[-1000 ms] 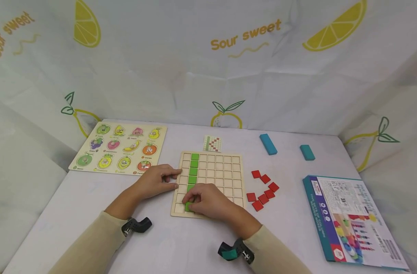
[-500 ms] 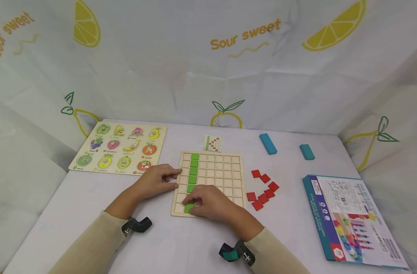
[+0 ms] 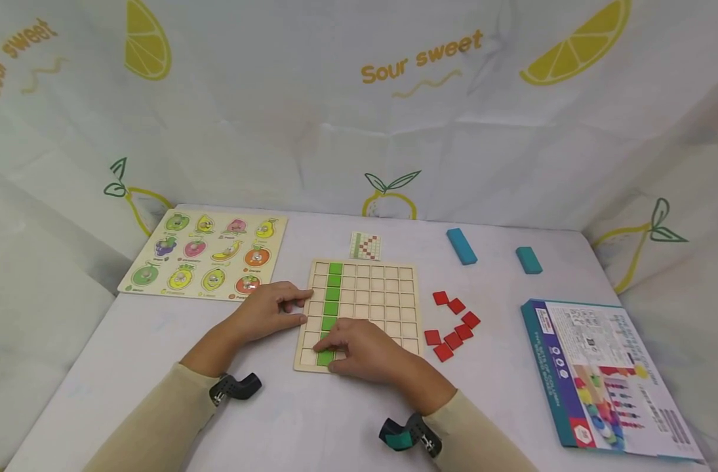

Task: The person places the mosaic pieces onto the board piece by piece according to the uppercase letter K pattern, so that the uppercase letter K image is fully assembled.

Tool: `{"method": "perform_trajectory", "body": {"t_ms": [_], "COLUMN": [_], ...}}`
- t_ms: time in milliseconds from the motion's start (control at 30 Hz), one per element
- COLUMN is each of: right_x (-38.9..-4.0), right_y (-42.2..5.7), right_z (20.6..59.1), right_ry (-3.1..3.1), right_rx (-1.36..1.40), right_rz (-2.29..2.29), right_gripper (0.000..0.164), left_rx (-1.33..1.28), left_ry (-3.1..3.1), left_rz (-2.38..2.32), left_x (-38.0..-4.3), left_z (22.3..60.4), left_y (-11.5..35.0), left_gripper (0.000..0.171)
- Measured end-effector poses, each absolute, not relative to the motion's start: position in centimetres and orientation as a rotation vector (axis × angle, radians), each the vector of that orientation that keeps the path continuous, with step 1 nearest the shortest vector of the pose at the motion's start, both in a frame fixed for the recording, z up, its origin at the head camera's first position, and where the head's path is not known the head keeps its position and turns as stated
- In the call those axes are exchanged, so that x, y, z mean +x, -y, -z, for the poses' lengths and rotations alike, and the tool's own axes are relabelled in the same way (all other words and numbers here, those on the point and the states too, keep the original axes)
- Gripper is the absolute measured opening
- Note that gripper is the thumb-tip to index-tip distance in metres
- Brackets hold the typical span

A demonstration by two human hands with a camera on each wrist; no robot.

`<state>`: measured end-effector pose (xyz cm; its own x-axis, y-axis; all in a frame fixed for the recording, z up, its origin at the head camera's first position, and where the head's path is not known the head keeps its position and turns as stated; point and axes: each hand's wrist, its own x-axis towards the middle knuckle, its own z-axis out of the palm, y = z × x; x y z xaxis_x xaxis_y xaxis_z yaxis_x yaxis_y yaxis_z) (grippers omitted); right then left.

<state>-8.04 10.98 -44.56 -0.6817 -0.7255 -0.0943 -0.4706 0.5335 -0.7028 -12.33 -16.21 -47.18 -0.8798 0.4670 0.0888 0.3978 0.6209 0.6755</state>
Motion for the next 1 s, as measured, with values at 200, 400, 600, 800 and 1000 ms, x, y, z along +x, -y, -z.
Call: {"method": "perform_trajectory", "body": {"t_ms": [200,400,600,800,1000], "right_x": [-7.9,-7.5,-7.1,-7.4,-8.4], "right_y": [-11.2,-12.2,-14.4,-17.3,-20.7], "right_z": [44.4,44.4,44.2,43.7,43.2], "right_ry": [-2.401,-2.358,-2.409,-2.497,-2.599], "right_rx": [-1.011,-1.062,-0.973,-0.805,-0.536], "right_rz": [0.939,1.133,1.195,1.250,1.323], "right_gripper": [0.040,0.034,0.032,0.029,0.027], "left_rx": [0.737,0.718,0.715,0.701,0.701], "left_ry": [-2.747,-2.748,-2.747,-2.743,-2.741], "left_rz": [-1.086,-1.075,-1.085,-1.085,-1.083], "left_x": [-12.4,-12.3,-12.3,-12.3,-12.3], "left_z": [47.1,47.1,47.2,47.1,47.0], "left_y": [16.2,16.2,16.1,16.0,16.0], "left_gripper": [0.049,0.050,0.050,0.051,0.051]}}
